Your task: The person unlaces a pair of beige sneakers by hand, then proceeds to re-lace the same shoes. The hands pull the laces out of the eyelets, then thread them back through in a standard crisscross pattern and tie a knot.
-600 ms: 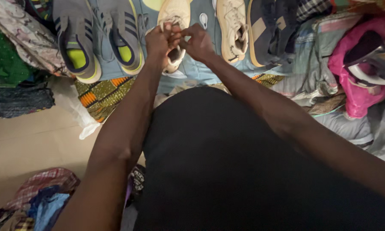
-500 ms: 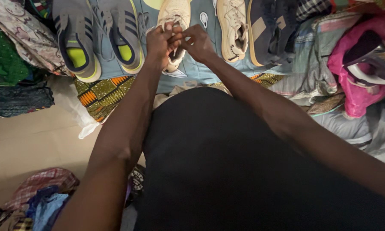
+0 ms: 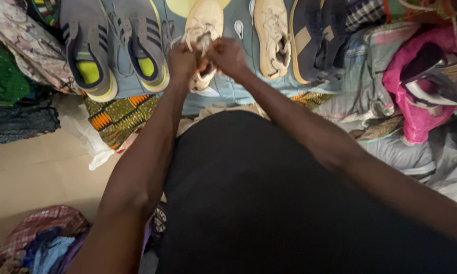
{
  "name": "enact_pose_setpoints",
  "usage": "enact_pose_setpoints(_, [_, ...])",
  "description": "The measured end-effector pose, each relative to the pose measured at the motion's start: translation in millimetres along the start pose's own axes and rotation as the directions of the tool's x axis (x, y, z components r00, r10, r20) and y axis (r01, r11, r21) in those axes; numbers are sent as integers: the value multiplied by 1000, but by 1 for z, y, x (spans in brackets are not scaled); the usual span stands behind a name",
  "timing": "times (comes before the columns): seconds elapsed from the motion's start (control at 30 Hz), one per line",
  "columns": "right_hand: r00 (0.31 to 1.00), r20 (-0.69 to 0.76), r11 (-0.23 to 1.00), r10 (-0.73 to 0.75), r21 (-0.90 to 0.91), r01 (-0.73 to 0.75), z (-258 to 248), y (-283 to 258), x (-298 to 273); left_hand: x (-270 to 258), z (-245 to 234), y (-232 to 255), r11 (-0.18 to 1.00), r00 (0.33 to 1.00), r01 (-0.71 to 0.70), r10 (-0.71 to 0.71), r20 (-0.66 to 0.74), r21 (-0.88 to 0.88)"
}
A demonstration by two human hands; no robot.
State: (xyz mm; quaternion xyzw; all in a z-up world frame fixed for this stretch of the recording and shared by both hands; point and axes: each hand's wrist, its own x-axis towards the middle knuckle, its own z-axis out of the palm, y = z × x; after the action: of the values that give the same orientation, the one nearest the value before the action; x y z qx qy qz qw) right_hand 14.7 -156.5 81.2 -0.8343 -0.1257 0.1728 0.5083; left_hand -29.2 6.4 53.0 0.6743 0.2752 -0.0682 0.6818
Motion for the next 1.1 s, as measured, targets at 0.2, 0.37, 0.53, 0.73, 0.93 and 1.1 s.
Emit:
enact_pose_setpoints(0.2, [979,93,955,180,224,-197,3,-18,-5,-37,-2,25,530,499,-512,824,-268,676])
enact_pose_setpoints(0.37, [989,90,931,119,337,-142,-5,-17,8,-37,-1,51,494,605,-729,789,109,474])
enact_pose_setpoints(0.53, [982,136,918,132,356,-173,-9,-13,15,-23,-6,54,615,724,-658,675,142,435])
enact_pose_setpoints(0.73, [938,329,940,109,274,-205,-10,-18,22,8,-27,45,507,681,-700,686,257,502])
enact_pose_setpoints(0.93, [941,282,976,188,53,-211,-11,-30,34,28,-32,34,501,753,-646,543,372,576])
enact_pose_setpoints(1.1, [979,167,993,114,-59,-105,-16,-20,30,33,-25,11,509,819,-573,383,427,643])
